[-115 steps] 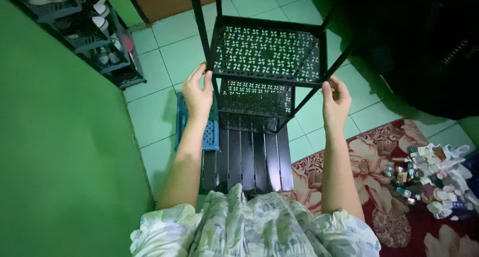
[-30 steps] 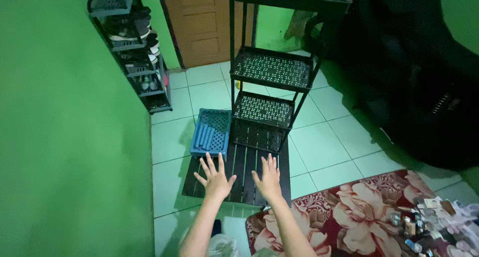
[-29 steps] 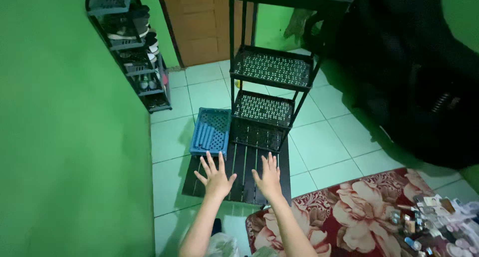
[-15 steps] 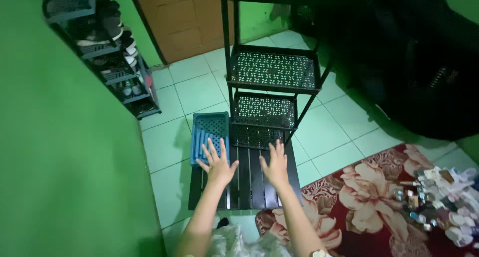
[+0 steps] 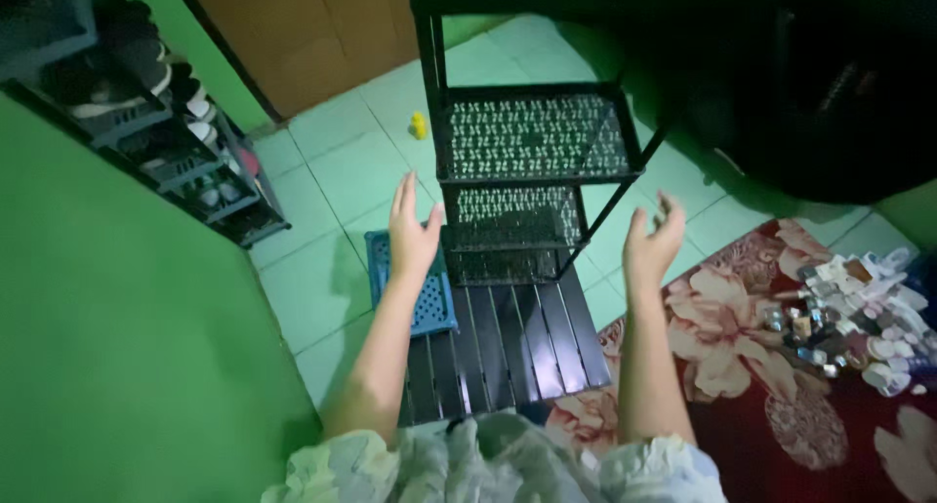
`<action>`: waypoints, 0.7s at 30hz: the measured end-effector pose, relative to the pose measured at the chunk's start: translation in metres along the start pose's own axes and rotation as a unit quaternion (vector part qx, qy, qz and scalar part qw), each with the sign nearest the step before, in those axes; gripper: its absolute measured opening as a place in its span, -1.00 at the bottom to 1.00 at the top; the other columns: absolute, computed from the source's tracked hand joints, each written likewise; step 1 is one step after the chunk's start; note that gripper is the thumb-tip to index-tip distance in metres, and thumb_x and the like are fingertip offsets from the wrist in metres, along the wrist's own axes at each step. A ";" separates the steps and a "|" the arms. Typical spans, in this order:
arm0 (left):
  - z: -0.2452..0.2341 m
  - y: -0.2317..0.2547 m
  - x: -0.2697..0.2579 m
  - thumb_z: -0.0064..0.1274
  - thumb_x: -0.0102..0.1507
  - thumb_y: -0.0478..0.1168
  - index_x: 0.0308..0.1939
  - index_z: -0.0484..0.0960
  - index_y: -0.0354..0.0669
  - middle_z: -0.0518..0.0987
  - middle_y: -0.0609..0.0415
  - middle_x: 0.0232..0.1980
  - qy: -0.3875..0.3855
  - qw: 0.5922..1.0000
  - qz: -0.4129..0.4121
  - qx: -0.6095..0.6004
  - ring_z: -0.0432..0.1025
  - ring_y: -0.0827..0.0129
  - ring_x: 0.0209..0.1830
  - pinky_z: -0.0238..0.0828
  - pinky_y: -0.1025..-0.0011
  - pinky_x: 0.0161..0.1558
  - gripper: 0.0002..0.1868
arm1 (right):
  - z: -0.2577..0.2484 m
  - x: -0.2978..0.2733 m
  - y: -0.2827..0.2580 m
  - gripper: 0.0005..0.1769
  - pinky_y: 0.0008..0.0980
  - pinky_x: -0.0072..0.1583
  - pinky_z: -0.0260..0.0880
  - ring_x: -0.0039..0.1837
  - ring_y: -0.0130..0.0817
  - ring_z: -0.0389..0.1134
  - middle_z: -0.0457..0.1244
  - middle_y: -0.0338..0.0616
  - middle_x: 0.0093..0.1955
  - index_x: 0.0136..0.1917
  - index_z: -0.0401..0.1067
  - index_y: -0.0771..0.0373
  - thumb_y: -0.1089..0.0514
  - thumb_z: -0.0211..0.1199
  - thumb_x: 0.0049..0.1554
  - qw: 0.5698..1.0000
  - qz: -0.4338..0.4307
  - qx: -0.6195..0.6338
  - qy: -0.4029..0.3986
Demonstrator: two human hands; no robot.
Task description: The person assembles a small plastic stool by inserting four cylindrical legs into the corners of a perforated blue tray. They then place a second identical tray on top of the legs to complete the stool.
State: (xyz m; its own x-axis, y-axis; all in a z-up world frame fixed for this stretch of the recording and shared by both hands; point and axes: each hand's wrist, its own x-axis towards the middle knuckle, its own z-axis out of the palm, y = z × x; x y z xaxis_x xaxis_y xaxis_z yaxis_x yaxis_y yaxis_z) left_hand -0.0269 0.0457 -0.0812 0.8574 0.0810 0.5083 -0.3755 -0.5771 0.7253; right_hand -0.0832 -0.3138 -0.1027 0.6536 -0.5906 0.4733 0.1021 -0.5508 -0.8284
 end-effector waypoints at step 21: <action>0.016 0.012 0.024 0.28 0.23 -0.11 0.02 0.68 -0.22 0.66 -0.09 -0.05 0.053 0.995 0.013 0.087 0.52 -0.05 -0.03 0.36 0.12 0.03 -0.65 | 0.019 0.057 -0.003 -0.67 -0.47 0.08 0.42 0.02 -0.49 0.41 0.41 -0.12 0.05 0.31 0.43 0.34 0.21 0.31 0.32 0.994 -0.006 0.040 -0.103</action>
State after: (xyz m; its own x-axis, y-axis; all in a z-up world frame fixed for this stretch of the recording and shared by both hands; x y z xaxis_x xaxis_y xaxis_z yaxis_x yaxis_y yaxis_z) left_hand -0.0053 0.0275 -0.0681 0.8027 0.1453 0.5784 -0.3212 -0.7118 0.6246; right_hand -0.0316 -0.3345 -0.0788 0.7913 -0.4459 0.4183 0.1644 -0.5037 -0.8481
